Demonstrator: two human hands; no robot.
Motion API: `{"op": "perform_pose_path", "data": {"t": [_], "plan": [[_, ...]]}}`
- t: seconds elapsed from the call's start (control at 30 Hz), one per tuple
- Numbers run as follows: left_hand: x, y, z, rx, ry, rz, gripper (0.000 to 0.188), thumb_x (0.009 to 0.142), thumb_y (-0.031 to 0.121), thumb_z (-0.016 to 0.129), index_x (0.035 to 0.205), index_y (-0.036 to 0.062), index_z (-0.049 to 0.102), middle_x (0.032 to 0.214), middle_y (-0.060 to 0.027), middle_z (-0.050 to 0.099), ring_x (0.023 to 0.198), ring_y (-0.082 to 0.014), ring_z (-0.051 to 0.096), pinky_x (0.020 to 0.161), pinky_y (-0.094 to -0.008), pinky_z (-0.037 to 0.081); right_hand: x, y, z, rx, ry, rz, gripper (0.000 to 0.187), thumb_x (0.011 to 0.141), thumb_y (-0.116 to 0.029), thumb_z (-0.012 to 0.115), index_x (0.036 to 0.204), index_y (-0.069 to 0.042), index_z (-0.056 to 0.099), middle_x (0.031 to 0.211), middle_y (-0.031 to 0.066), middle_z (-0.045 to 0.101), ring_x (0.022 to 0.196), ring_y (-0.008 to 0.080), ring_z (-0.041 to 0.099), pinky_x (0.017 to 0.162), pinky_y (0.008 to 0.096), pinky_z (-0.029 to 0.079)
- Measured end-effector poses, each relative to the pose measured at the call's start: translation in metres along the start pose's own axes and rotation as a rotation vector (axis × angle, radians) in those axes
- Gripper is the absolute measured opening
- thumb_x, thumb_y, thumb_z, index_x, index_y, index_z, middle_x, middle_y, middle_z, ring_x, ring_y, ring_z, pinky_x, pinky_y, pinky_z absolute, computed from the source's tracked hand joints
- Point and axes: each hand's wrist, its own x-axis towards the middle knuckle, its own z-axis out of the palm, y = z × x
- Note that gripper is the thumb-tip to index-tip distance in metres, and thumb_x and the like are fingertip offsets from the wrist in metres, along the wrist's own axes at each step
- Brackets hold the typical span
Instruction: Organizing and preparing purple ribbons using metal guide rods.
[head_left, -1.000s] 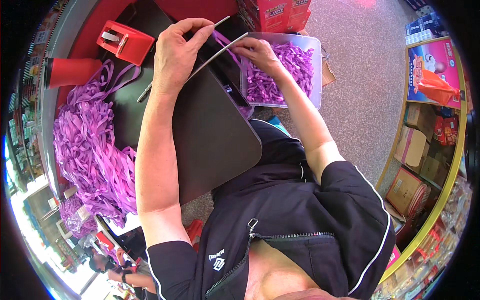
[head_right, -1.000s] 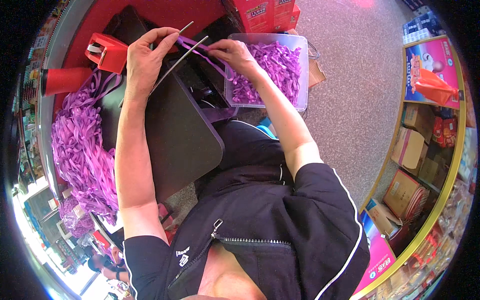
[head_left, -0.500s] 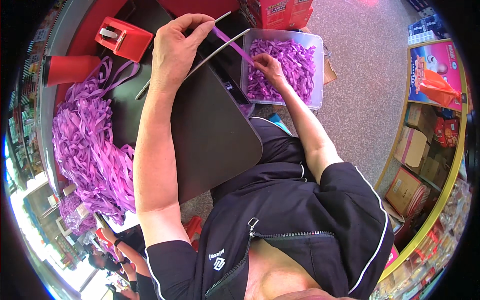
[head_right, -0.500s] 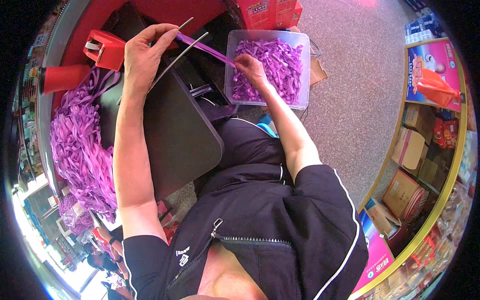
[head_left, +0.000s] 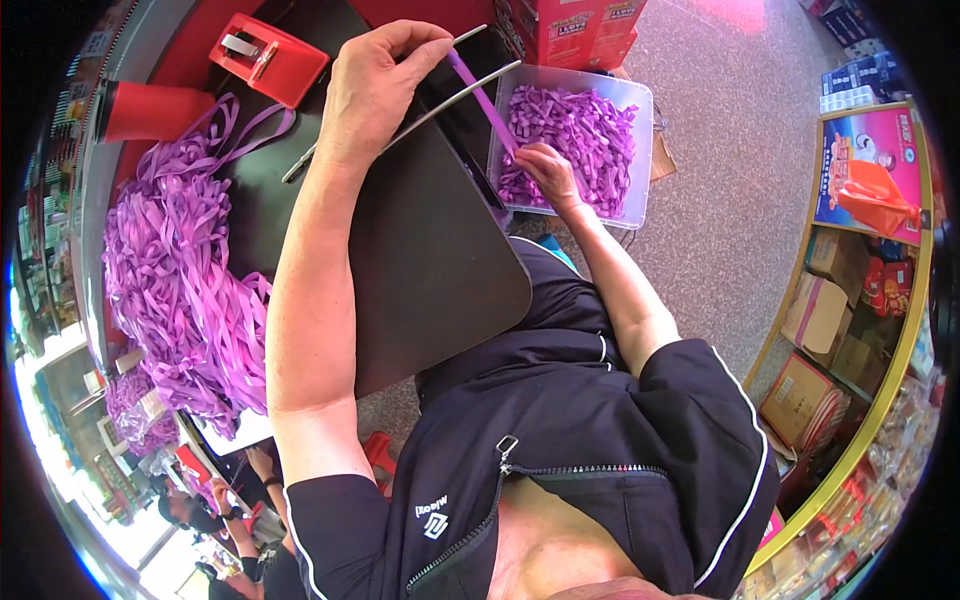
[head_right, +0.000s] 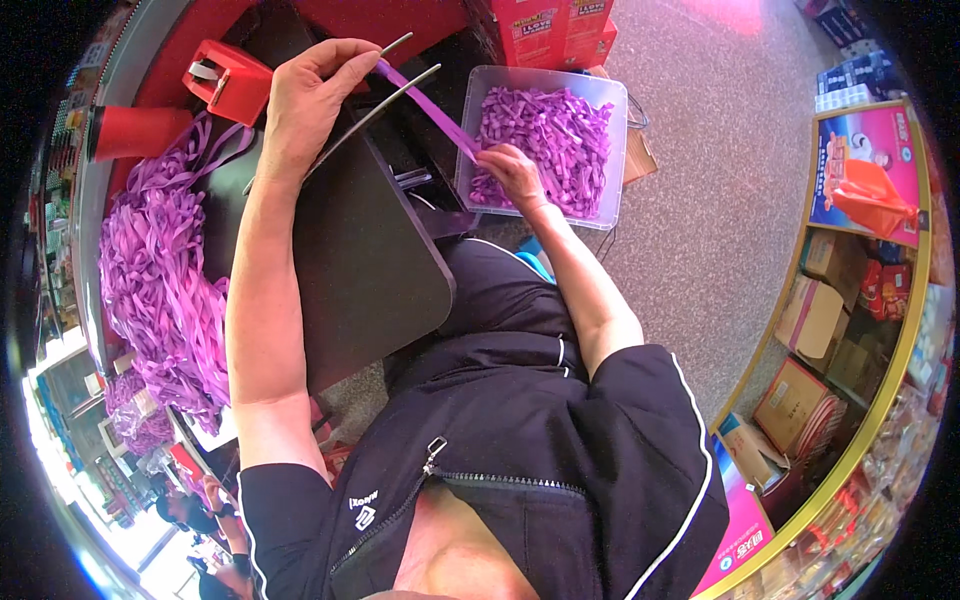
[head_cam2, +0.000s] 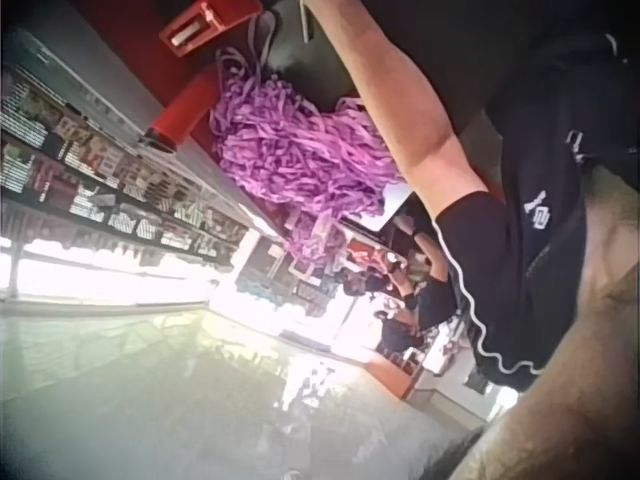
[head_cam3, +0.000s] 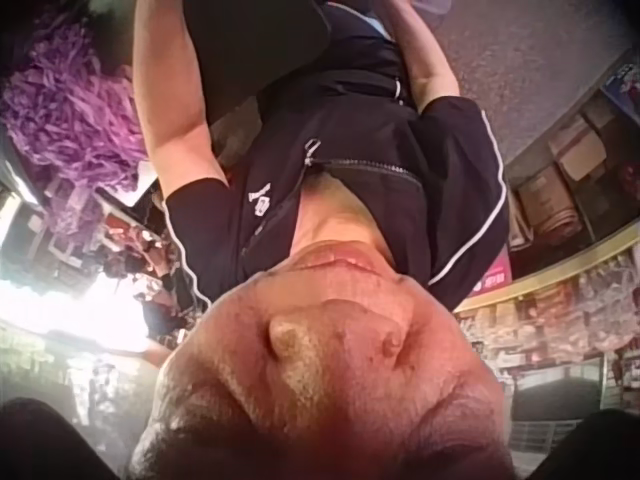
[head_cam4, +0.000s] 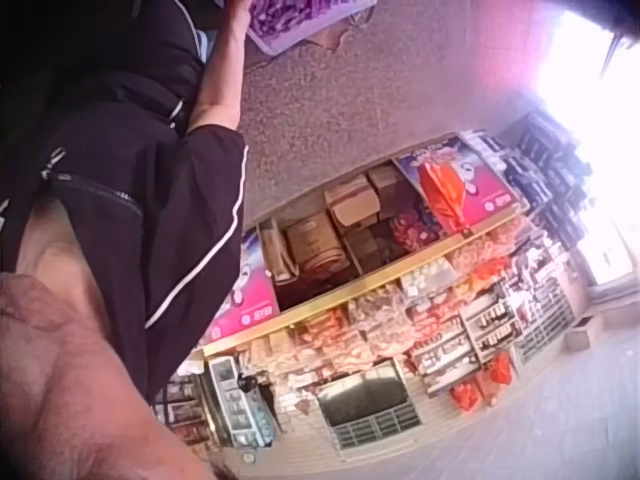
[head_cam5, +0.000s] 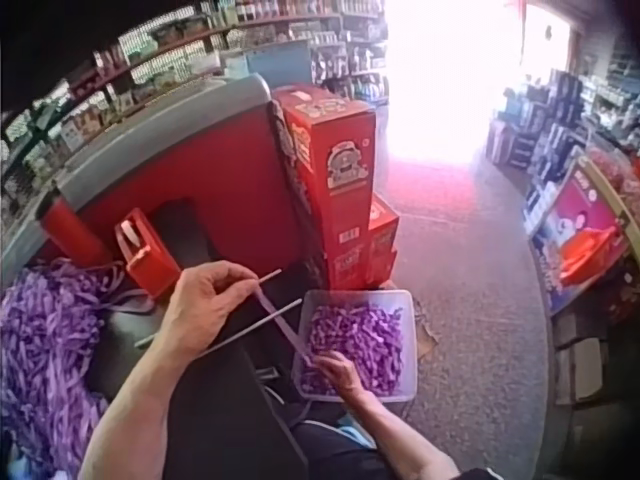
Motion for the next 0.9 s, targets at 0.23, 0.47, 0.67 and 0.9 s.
{"op": "perform_pose_path", "data": {"t": [0.23, 0.47, 0.67, 0.9], "plan": [[0.0, 0.005, -0.003, -0.02, -0.044, -0.019, 0.023, 0.089, 0.021, 0.066, 0.102, 0.0024, 0.069, 0.085, 0.0006, 0.068, 0.079, -0.0043, 0.057, 0.073, -0.0204, 0.044, -0.045, -0.019, -0.023, 0.252, -0.141, 0.281, 0.018, 0.09, -0.015, 0.064, 0.099, -0.001, 0.067, 0.099, 0.0079, 0.063, 0.092, 0.0167, 0.06, 0.079, 0.0275, 0.047], [0.002, -0.002, -0.007, 0.087, 0.0, 0.051, 0.028, 0.087, 0.026, 0.066, 0.102, 0.0026, 0.07, 0.084, -0.0013, 0.068, 0.079, -0.0065, 0.058, 0.076, -0.024, 0.045, -0.074, -0.073, -0.073, 0.23, -0.28, 0.295, 0.016, 0.09, -0.013, 0.063, 0.098, 0.0, 0.068, 0.1, 0.0085, 0.062, 0.092, 0.0174, 0.06, 0.077, 0.0294, 0.049], [0.005, -0.004, -0.008, 0.089, 0.016, 0.058, 0.029, 0.084, 0.029, 0.068, 0.098, 0.0036, 0.072, 0.08, -0.0008, 0.067, 0.076, -0.0074, 0.057, 0.072, -0.0253, 0.045, -0.088, -0.12, -0.112, 0.104, -0.301, 0.125, 0.015, 0.087, -0.01, 0.065, 0.097, 0.001, 0.068, 0.095, 0.0085, 0.061, 0.089, 0.0189, 0.06, 0.08, 0.0294, 0.048], [0.007, -0.009, -0.006, 0.079, -0.003, 0.104, 0.025, 0.082, 0.026, 0.069, 0.093, 0.0037, 0.073, 0.075, -0.0009, 0.065, 0.071, -0.008, 0.054, 0.067, -0.0269, 0.043, -0.076, -0.213, -0.177, 0.121, -0.374, 0.088, 0.011, 0.084, -0.007, 0.067, 0.091, 0.001, 0.07, 0.088, 0.0067, 0.059, 0.081, 0.0159, 0.057, 0.072, 0.0271, 0.045]]}}
